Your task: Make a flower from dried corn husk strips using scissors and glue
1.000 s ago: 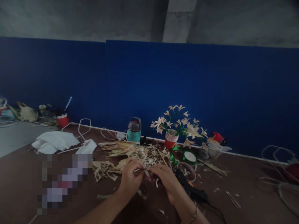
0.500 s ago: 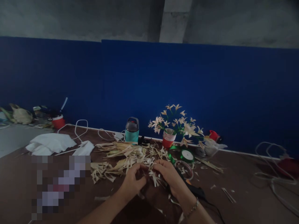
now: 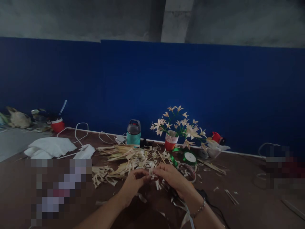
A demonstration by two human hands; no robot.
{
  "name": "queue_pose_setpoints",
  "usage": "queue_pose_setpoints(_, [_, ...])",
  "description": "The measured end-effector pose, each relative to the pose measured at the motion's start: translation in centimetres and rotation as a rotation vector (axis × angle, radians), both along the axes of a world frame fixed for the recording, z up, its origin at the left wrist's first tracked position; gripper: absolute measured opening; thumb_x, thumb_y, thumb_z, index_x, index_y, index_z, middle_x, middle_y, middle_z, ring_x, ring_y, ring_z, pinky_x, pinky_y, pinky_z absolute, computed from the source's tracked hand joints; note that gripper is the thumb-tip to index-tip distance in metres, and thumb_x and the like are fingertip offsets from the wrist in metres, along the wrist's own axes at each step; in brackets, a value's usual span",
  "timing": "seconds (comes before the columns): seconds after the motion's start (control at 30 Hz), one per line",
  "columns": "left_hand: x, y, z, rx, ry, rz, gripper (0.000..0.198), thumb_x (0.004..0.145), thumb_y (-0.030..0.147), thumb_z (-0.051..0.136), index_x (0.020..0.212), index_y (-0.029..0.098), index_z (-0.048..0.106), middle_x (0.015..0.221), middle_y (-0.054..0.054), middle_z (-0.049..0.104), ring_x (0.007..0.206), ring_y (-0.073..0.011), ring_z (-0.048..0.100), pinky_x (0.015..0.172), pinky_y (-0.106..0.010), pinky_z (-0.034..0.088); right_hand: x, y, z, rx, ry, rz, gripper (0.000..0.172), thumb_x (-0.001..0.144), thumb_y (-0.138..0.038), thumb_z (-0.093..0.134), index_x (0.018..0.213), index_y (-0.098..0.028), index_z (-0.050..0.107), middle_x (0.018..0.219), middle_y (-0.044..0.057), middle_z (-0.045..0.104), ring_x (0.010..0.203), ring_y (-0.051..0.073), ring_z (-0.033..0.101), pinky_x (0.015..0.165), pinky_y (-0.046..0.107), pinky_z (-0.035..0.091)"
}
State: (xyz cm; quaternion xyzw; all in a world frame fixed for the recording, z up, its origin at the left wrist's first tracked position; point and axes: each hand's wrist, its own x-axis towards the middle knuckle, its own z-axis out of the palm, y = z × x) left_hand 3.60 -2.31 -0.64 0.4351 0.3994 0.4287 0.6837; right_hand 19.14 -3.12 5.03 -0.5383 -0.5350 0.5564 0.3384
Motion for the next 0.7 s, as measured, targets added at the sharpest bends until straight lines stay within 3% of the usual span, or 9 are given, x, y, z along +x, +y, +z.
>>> queue_pose_setpoints(0.2, [0.1,0.1,0.0,0.034,0.064,0.044,0.034,0.049,0.042,0.077,0.06,0.012,0.064,0.048,0.003,0.056,0.042,-0.0066,0.046,0.044,-0.018,0.034,-0.1,0.2,-0.8,-0.028,-0.042,-0.036,0.009,0.062,-0.022,0.058,0.057,-0.015,0.06,0.047,-0.003,0.058,0.044,0.008,0.044,0.043,0.018,0.03])
queue_pose_setpoints(0.4, [0.0,0.2,-0.7,0.112,0.143,0.025,0.032,0.055,0.042,0.073,0.062,0.012,0.067,0.054,-0.001,0.059,0.047,-0.0092,0.048,0.046,-0.02,0.036,-0.5,0.3,-0.9,0.032,-0.032,-0.087,0.01,0.061,-0.018,0.055,0.053,-0.016,0.06,0.044,-0.005,0.056,0.042,0.007,0.044,0.043,0.018,0.03])
queue_pose_setpoints(0.6, [-0.1,0.5,-1.3,0.306,0.215,0.055,0.025,0.059,0.029,0.071,0.078,0.013,0.068,0.07,-0.004,0.066,0.064,-0.015,0.056,0.061,-0.025,0.044,-0.4,0.4,-1.2,0.04,-0.07,-0.119,0.01,0.061,-0.018,0.052,0.053,-0.016,0.059,0.043,-0.005,0.055,0.042,0.007,0.043,0.043,0.019,0.03])
queue_pose_setpoints(0.7, [-0.2,0.4,-1.0,0.442,0.346,0.109,0.015,0.063,0.025,0.067,0.073,0.015,0.069,0.069,-0.004,0.065,0.066,-0.0157,0.056,0.063,-0.025,0.043,-0.5,0.4,-1.6,0.053,-0.107,-0.127,0.012,0.062,-0.019,0.051,0.053,-0.016,0.058,0.044,-0.004,0.055,0.041,0.008,0.042,0.043,0.019,0.029])
